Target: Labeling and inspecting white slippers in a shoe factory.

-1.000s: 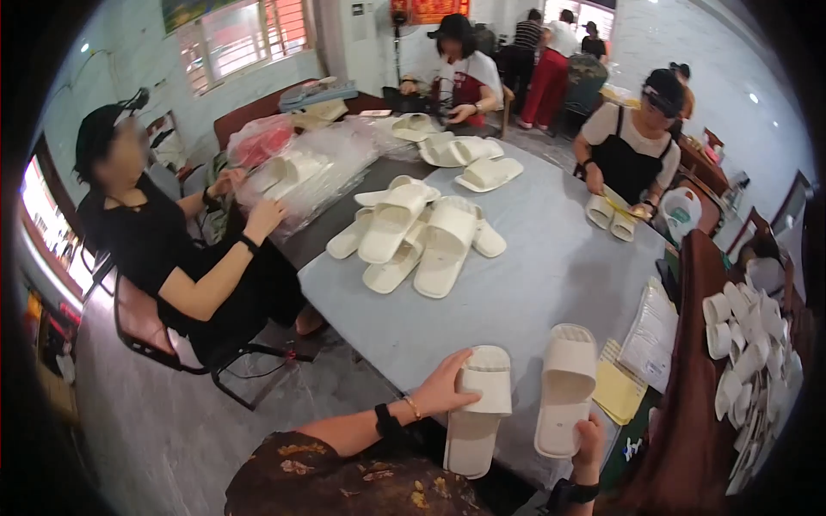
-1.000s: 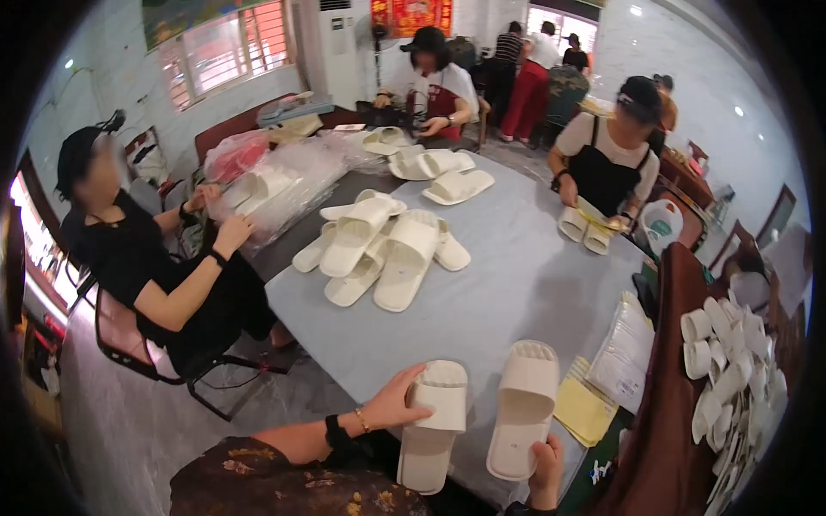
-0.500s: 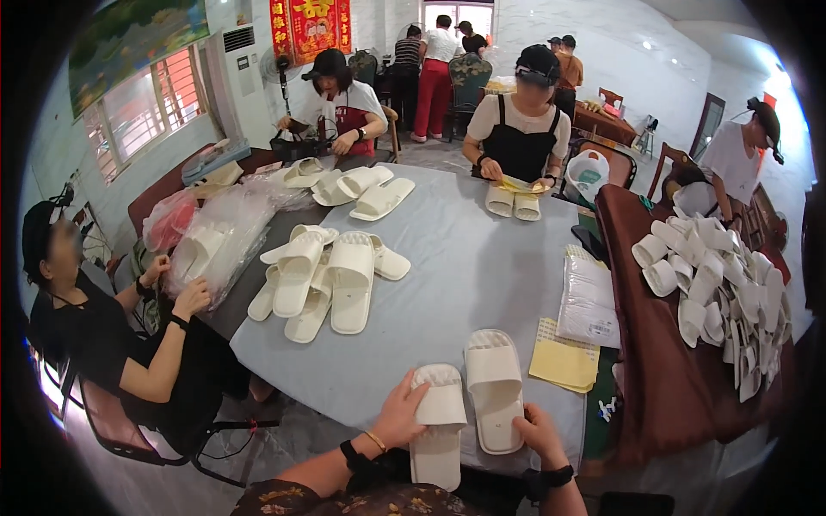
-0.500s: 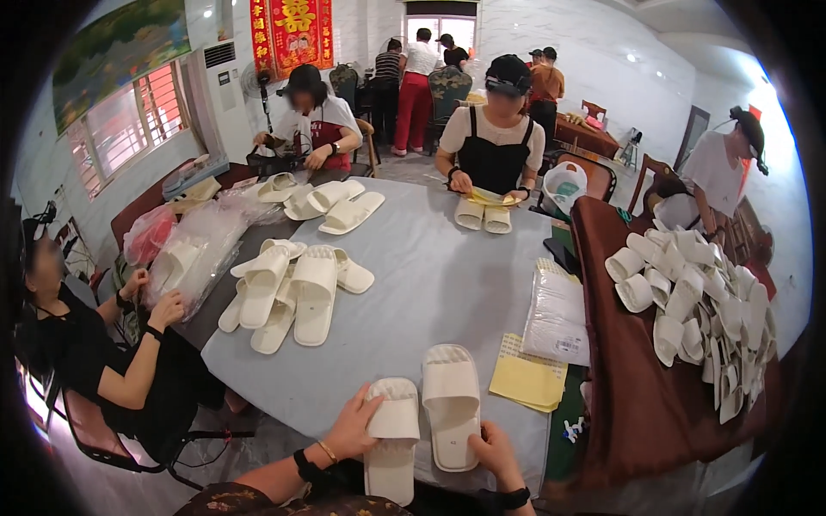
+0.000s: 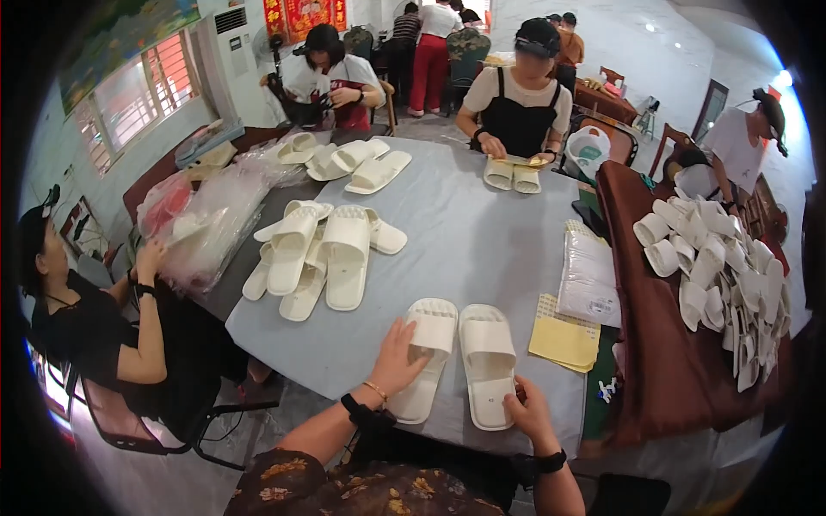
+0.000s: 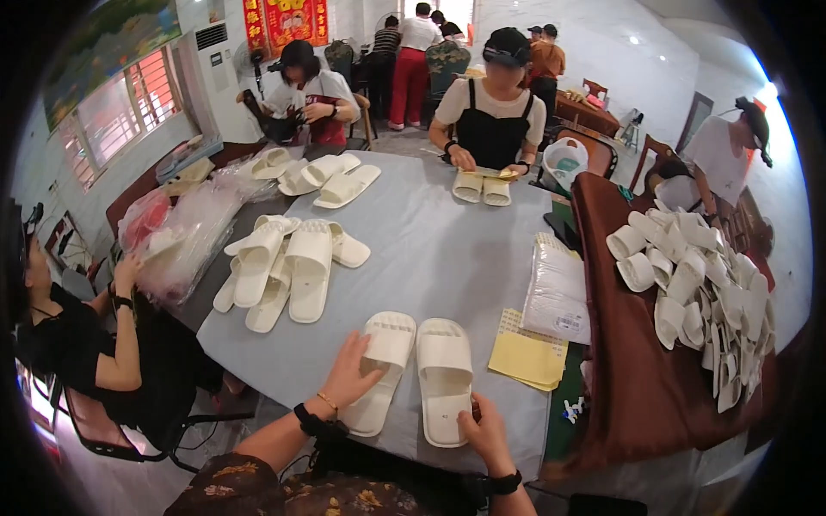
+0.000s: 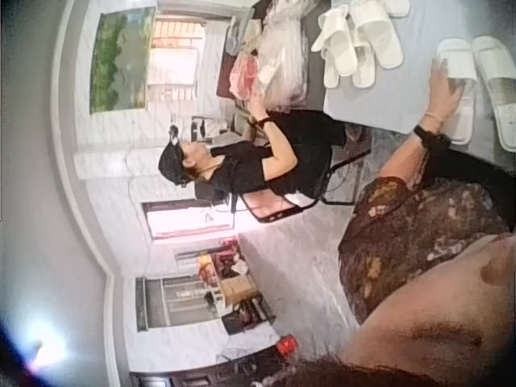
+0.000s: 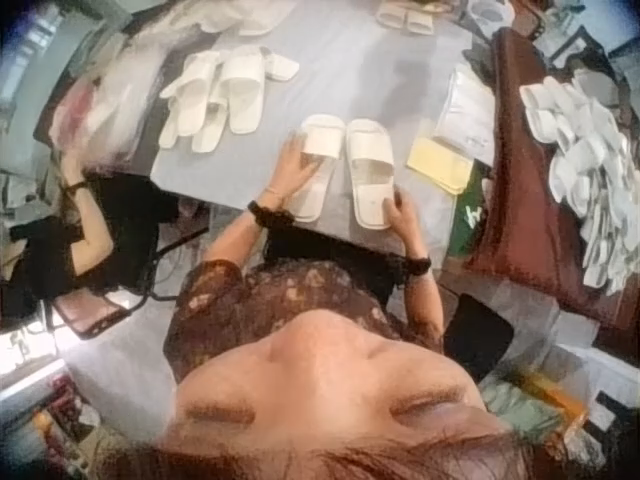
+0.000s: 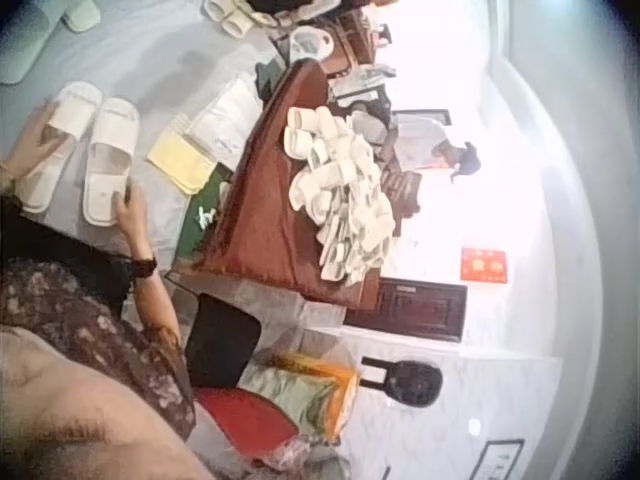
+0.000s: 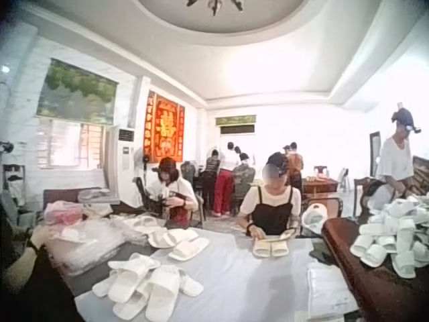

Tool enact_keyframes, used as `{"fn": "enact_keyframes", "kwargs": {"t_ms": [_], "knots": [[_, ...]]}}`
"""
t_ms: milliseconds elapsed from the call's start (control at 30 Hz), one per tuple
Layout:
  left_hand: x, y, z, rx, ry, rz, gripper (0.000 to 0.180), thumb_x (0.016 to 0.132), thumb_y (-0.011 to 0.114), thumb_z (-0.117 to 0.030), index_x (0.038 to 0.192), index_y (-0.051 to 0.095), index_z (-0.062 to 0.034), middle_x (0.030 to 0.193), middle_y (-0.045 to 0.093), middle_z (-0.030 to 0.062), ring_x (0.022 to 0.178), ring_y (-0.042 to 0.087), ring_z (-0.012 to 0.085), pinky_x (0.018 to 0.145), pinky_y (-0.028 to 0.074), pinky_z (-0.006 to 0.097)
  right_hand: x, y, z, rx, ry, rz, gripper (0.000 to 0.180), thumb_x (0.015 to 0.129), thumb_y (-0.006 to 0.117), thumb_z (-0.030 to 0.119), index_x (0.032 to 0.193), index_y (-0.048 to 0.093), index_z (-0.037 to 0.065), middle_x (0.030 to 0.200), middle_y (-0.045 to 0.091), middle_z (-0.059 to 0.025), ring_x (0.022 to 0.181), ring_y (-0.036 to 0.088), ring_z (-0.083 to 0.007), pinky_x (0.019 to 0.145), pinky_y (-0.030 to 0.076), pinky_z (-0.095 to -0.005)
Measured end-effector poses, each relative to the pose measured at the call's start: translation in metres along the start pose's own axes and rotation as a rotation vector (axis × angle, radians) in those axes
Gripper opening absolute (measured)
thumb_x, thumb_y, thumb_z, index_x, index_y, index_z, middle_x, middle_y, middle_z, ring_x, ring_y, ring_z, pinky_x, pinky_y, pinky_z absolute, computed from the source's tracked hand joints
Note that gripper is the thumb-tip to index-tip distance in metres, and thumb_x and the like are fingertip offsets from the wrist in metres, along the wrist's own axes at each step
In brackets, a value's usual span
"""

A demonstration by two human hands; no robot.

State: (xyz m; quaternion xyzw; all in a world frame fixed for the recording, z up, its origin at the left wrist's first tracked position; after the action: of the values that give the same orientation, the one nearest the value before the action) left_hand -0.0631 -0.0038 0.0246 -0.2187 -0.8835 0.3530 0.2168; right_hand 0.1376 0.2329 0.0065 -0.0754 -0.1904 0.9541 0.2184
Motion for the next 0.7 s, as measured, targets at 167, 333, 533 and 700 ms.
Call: {"fn": "enact_keyframes", "kwargs": {"t_ms": [167,333,533,700], "knots": [[-0.025,0.005,-0.003,-0.045,0.014,-0.001,0.08,0.082,0.072,-0.032,0.146,0.033,-0.0027,0.151,0.026,0.0289,0.138,0.03,0.0445,0.114,0.028,0.047,-0.002,0.003,0.014,-0.152,-0.082,-0.06,0.042,0.083,0.067,0.011,0.122,0.059,0.001,0.089,0.06,-0.0104,0.078,0.061,-0.0214,0.071,0.051,-0.0339],[-0.037,0.003,0.001,-0.074,-0.005,-0.038,0.079,0.084,0.071,-0.032,0.146,0.033,-0.0031,0.151,0.027,0.0283,0.138,0.032,0.0433,0.114,0.029,0.046,-0.004,0.006,0.022,-0.314,-0.143,-0.126,0.034,0.081,0.068,0.012,0.114,0.063,0.004,0.087,0.059,-0.012,0.076,0.06,-0.0275,0.069,0.05,-0.037],[-0.04,0.002,0.001,-0.042,0.053,-0.093,0.076,0.084,0.07,-0.03,0.146,0.034,-0.0027,0.15,0.031,0.0259,0.135,0.037,0.0414,0.112,0.032,0.044,-0.007,0.01,0.023,-0.376,-0.176,-0.249,0.025,0.083,0.067,0.012,0.107,0.067,0.007,0.077,0.061,-0.0099,0.068,0.061,-0.0274,0.063,0.05,-0.0377],[-0.04,0.001,0.0,-0.08,0.061,-0.118,0.074,0.084,0.07,-0.026,0.145,0.036,-0.0026,0.15,0.033,0.0253,0.134,0.038,0.0413,0.111,0.033,0.044,-0.009,0.011,0.023,-0.361,-0.149,-0.281,0.021,0.085,0.065,0.013,0.105,0.068,0.007,0.077,0.065,-0.0113,0.066,0.063,-0.0282,0.061,0.05,-0.0388]]}}
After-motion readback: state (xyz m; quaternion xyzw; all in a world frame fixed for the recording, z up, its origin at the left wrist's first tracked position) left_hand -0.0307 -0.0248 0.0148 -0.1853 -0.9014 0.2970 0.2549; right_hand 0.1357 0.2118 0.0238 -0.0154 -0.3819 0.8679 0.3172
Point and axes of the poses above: each hand's wrist, its own x-axis towards the middle knuckle, its own y-axis out of the palm, z = x × y, the point moved 6 cm from there along x, towards the middle knuckle
